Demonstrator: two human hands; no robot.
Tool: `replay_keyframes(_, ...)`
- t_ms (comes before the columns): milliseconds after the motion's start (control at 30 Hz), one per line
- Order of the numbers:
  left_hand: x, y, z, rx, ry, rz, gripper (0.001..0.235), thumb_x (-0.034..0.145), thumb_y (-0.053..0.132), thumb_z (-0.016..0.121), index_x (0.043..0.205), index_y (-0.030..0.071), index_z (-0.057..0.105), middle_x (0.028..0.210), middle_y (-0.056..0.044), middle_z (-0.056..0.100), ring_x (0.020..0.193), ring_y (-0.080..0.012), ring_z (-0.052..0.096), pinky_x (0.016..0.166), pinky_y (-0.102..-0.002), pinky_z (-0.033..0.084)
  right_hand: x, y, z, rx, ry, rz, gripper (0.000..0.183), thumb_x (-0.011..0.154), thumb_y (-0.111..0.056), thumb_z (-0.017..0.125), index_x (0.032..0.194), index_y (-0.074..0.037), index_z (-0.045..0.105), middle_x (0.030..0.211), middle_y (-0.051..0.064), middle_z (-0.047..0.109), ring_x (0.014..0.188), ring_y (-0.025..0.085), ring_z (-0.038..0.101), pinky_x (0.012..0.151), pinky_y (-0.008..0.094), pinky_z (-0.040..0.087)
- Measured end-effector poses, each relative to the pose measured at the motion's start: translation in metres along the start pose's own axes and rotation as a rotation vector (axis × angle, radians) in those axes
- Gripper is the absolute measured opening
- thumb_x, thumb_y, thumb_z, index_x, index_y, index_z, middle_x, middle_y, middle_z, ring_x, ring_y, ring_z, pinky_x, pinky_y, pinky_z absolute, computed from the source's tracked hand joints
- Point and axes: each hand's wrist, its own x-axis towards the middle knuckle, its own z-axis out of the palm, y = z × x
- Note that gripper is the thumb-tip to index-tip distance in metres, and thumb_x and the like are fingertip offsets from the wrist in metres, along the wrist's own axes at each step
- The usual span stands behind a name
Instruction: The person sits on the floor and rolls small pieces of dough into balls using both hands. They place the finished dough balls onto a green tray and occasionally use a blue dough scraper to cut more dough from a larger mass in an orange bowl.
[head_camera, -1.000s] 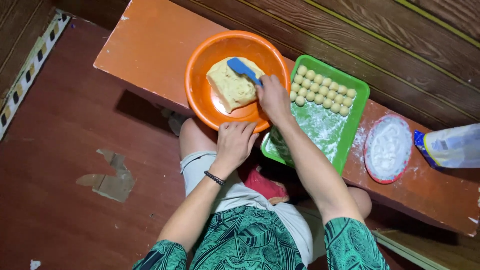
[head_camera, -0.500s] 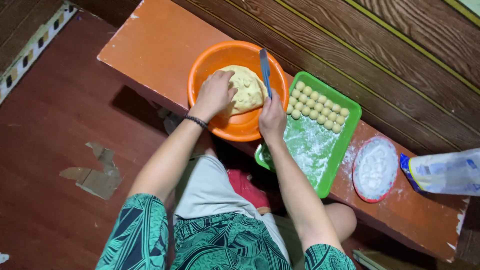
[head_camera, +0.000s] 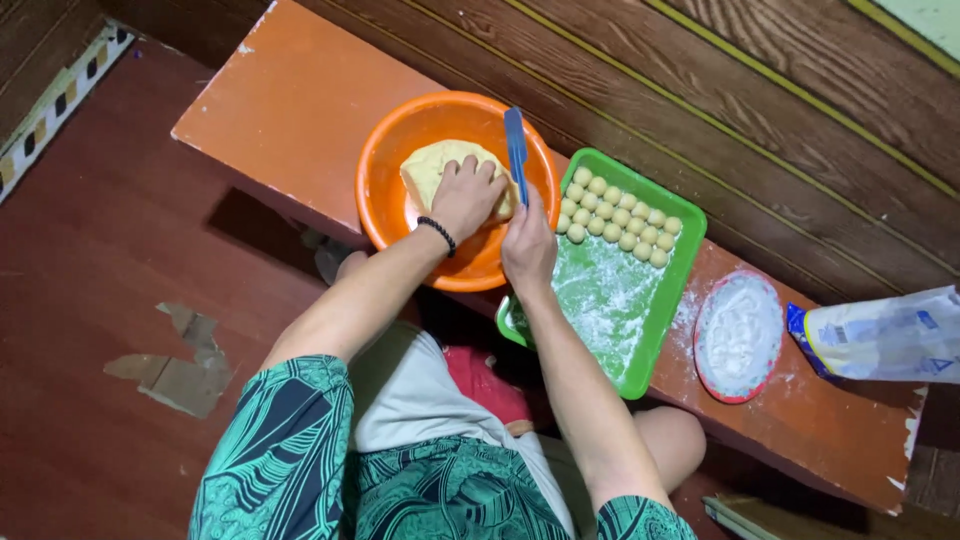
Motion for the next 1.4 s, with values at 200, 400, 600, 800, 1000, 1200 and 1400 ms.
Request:
replay_keyframes(200, 0.015, -0.008, -0.038, -0.001, 0.077, 0.098, 0.012, 0.092, 0.026, 0.066, 0.097, 0.016, 0.069, 0.092, -0.004, 0.061, 0.092, -0.0307, 0.060, 0.067, -0.042, 0.056, -0.001, 0.015, 0.009, 0.035, -0.029, 0.013, 0.037, 0.109, -0.023, 0.043, 0.141, -0.012, 0.058, 0.120, 0.014, 0.072, 0.106, 0.033, 0.071, 0.089, 0.042, 0.058)
replay_keyframes(400, 0.023, -0.031, -0.064, -0.175, -0.113, 0.026, 0.026, 0.086, 0.045, 0.074, 0.093, 0.021, 0.068, 0.087, -0.002, 0.063, 0.087, -0.0290, 0.069, 0.073, -0.041, 0.061, 0.003, 0.018, 0.009, 0.016, -0.003, -0.052, 0.035, 0.109, -0.019, 0.045, 0.138, -0.007, 0.060, 0.119, 0.018, 0.072, 0.106, 0.035, 0.071, 0.089, 0.042, 0.059)
replay_keyframes(600, -0.002, -0.041, -0.089, -0.533, -0.178, -0.273, 0.025, 0.092, 0.045, 0.071, 0.109, 0.026, 0.070, 0.097, -0.005, 0.069, 0.104, -0.0293, 0.069, 0.092, -0.045, 0.056, 0.025, 0.010, -0.019, 0.068, -0.332, -0.037, 0.036, 0.109, -0.024, 0.043, 0.141, -0.017, 0.057, 0.111, 0.013, 0.072, 0.106, 0.036, 0.070, 0.094, 0.048, 0.055)
replay_keyframes(800, -0.009, -0.030, -0.084, -0.441, -0.276, -0.285, 0.019, 0.092, 0.026, 0.069, 0.110, 0.020, 0.068, 0.116, -0.010, 0.060, 0.105, -0.0335, 0.068, 0.089, -0.046, 0.059, 0.045, 0.009, -0.030, 0.164, -0.581, 0.465, 0.047, 0.095, -0.031, 0.046, 0.141, -0.033, 0.056, 0.072, -0.007, 0.071, 0.094, 0.022, 0.072, 0.094, 0.045, 0.050)
replay_keyframes(1000, 0.009, -0.014, -0.055, -0.061, -0.173, -0.159, 0.012, 0.090, 0.020, 0.067, 0.098, 0.016, 0.075, 0.092, -0.012, 0.064, 0.089, -0.0371, 0.069, 0.069, -0.052, 0.061, 0.027, -0.042, -0.066, 0.197, -0.712, 0.667, 0.060, 0.095, -0.022, 0.043, 0.155, -0.022, 0.046, 0.082, 0.005, 0.075, 0.097, 0.030, 0.073, 0.097, 0.046, 0.050)
replay_keyframes(1200, 0.000, -0.046, -0.094, -0.352, -0.275, -0.246, 0.008, 0.088, 0.025, 0.072, 0.094, 0.020, 0.074, 0.093, -0.014, 0.071, 0.094, -0.0404, 0.072, 0.077, -0.053, 0.063, 0.011, -0.009, -0.030, 0.168, -0.755, 0.576, 0.060, 0.096, -0.018, 0.041, 0.156, -0.019, 0.046, 0.089, 0.005, 0.077, 0.112, 0.032, 0.070, 0.105, 0.046, 0.048)
replay_keyframes(1400, -0.013, -0.051, -0.116, -0.597, -0.145, -0.229, 0.022, 0.093, 0.019, 0.072, 0.113, 0.009, 0.073, 0.095, -0.019, 0.075, 0.100, -0.0416, 0.070, 0.092, -0.052, 0.056, 0.030, -0.067, -0.034, 0.187, -0.766, 0.540, 0.060, 0.101, -0.013, 0.037, 0.160, -0.020, 0.036, 0.151, 0.027, 0.051, 0.137, 0.050, 0.048, 0.118, 0.058, 0.038)
